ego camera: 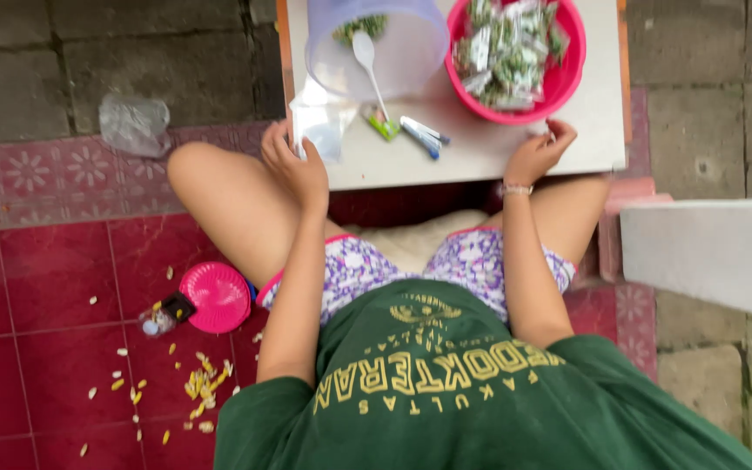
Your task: Bagging small green food items into plastic pouches using hands and a spoon
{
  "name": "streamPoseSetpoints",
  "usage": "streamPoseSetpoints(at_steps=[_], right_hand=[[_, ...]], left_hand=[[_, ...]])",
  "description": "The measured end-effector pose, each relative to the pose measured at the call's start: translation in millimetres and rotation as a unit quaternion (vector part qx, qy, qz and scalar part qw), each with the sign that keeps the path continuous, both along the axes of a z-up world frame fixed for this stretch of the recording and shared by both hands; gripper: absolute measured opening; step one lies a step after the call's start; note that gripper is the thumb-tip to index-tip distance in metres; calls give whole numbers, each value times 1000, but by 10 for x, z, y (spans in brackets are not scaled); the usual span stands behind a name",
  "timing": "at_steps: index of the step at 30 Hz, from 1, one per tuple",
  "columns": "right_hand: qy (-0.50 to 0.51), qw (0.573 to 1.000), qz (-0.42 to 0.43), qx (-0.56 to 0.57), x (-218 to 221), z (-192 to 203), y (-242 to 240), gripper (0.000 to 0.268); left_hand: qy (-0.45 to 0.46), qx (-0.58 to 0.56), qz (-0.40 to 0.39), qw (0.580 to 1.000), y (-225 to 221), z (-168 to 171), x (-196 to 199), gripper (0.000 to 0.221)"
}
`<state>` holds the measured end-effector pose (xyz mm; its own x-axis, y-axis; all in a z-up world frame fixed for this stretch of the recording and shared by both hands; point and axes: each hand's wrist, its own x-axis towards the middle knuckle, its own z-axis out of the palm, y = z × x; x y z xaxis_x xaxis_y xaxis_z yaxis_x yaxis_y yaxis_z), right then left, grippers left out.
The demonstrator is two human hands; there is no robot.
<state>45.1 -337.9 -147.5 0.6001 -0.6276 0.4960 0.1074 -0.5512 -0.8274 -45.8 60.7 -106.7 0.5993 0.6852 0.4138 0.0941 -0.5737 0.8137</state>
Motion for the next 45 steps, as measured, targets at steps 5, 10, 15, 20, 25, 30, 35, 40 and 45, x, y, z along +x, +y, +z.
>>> streamPoseSetpoints(at_steps=[5, 10, 15, 20, 25, 30, 35, 40, 45], right_hand=[[30, 999, -16, -19, -102, 50, 57, 35], [34, 997, -5, -68, -5, 13, 73, 35], [63, 988, 7, -140, -18, -97, 57, 35], [89, 978, 28, -189, -59, -242, -39, 43], [141, 974, 30, -173, -77, -225, -10, 50], [142, 973, 24, -181, -72, -241, -22, 52], [107, 976, 31, -185, 15, -329, -90, 54], [100, 982, 22, -159, -25, -401, -90, 49], [85, 982, 7, -169, 41, -496, -124, 51]], left_hand=[[29, 65, -34, 997, -104, -105, 78, 47], [121, 152, -69, 979, -174, -103, 283, 38], [208, 211, -151, 943, -273, 106, 371, 50], [170, 271, -113, 941, -261, 16, 367, 71], [176, 278, -118, 937, -278, 42, 420, 75], [172, 283, -107, 937, -278, 59, 398, 78], [166, 290, -93, 938, -296, 87, 433, 78], [158, 308, -79, 935, -305, 10, 333, 81], [168, 312, -87, 931, -317, 40, 356, 79]])
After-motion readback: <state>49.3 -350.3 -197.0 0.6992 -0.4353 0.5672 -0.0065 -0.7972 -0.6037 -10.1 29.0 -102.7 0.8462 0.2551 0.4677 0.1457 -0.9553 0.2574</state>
